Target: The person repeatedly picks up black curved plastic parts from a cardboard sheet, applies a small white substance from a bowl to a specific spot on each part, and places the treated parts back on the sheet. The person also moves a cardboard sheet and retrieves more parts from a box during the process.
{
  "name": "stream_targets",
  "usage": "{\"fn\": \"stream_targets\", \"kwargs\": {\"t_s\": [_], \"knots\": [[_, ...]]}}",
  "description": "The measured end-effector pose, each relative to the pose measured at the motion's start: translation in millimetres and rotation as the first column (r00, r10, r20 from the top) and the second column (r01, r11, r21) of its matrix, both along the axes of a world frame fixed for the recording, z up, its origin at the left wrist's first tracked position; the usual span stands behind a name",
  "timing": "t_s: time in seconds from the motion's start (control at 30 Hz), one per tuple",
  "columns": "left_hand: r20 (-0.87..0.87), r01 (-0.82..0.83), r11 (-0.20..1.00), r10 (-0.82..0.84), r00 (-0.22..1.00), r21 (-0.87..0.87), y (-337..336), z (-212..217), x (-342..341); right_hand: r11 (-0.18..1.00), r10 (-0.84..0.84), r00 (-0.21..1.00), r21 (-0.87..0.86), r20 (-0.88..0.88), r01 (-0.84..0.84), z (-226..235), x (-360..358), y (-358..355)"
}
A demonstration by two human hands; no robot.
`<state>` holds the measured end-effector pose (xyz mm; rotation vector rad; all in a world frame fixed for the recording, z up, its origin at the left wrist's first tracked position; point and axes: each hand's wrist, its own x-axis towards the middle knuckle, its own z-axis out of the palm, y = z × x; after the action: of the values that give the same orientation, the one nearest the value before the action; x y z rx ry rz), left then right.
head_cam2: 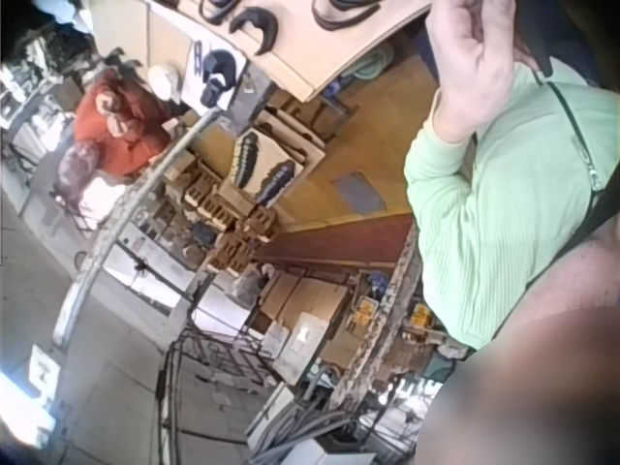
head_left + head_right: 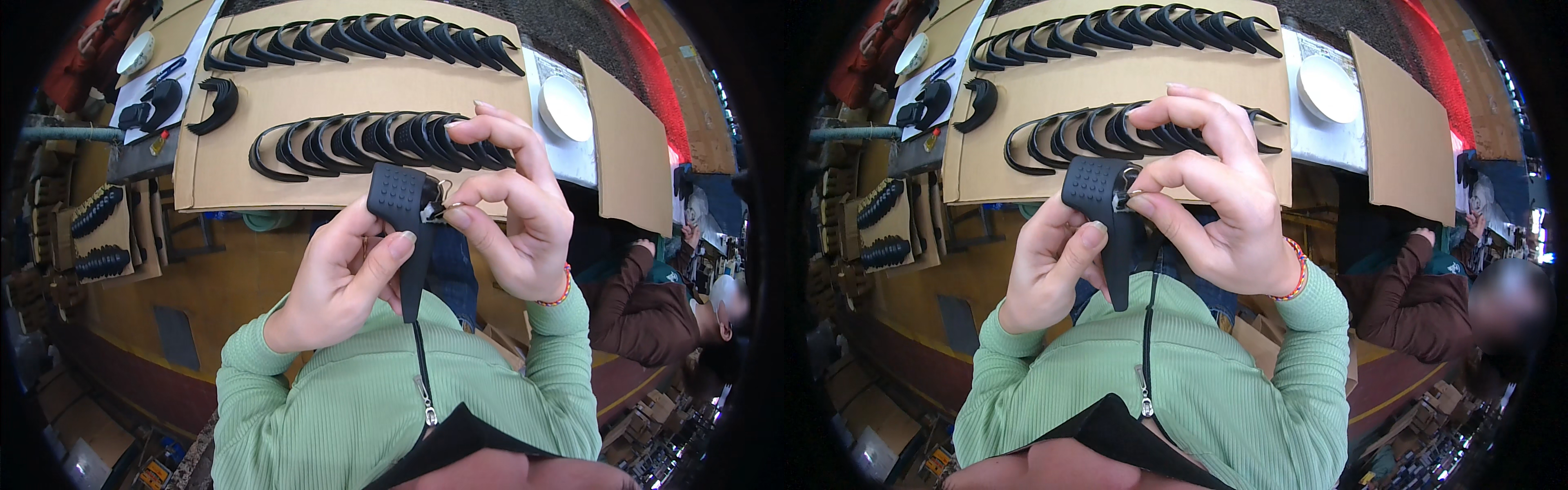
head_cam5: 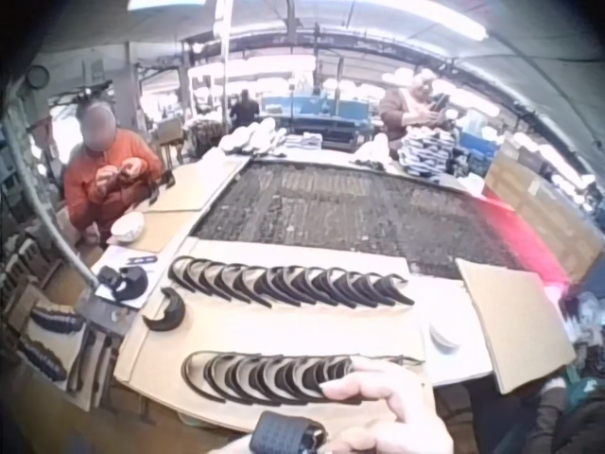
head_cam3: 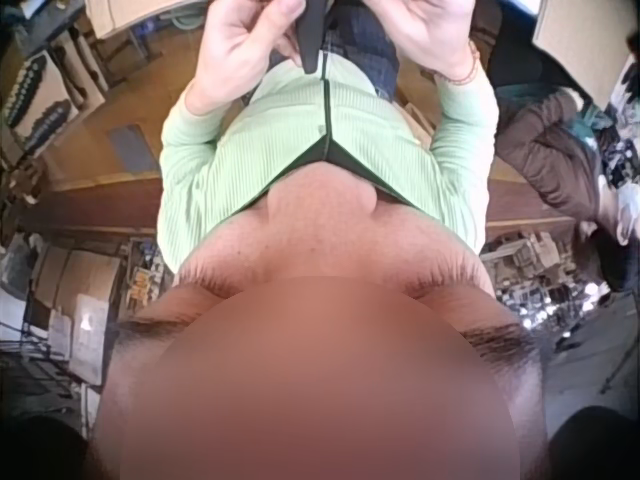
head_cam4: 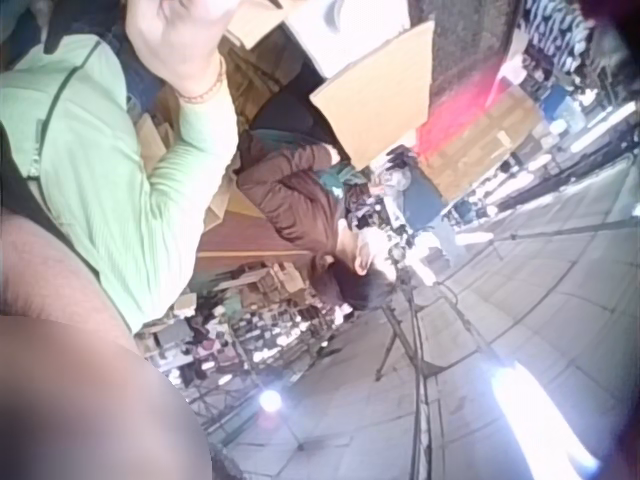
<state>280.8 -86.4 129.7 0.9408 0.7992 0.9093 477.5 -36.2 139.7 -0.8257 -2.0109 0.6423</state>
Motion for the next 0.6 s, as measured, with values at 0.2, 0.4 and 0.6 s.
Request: {"fn": "stream_targets", "kwargs": {"t_s": [0.2,0.4,0.6], "knots": [[0.009,-0.027,0.999,0.027,1.0,-0.02,1.2,-0.1,0.3,1.0,0.006,1.0,0.013,0.017,-0.006,0.4,-0.7,-0.9],[0.013,-0.043,0.999,0.043,0.999,-0.021,0.8,0.6,-0.1,0.999,0.006,1.0,0.035,0.023,-0.007,1.0,-1.8,-1.2],[0.023,-0.048,0.999,0.048,0.999,-0.021,1.2,2.0,-0.4,0.998,0.006,0.999,0.065,0.044,-0.008,2.7,-2.2,-1.4]]}}
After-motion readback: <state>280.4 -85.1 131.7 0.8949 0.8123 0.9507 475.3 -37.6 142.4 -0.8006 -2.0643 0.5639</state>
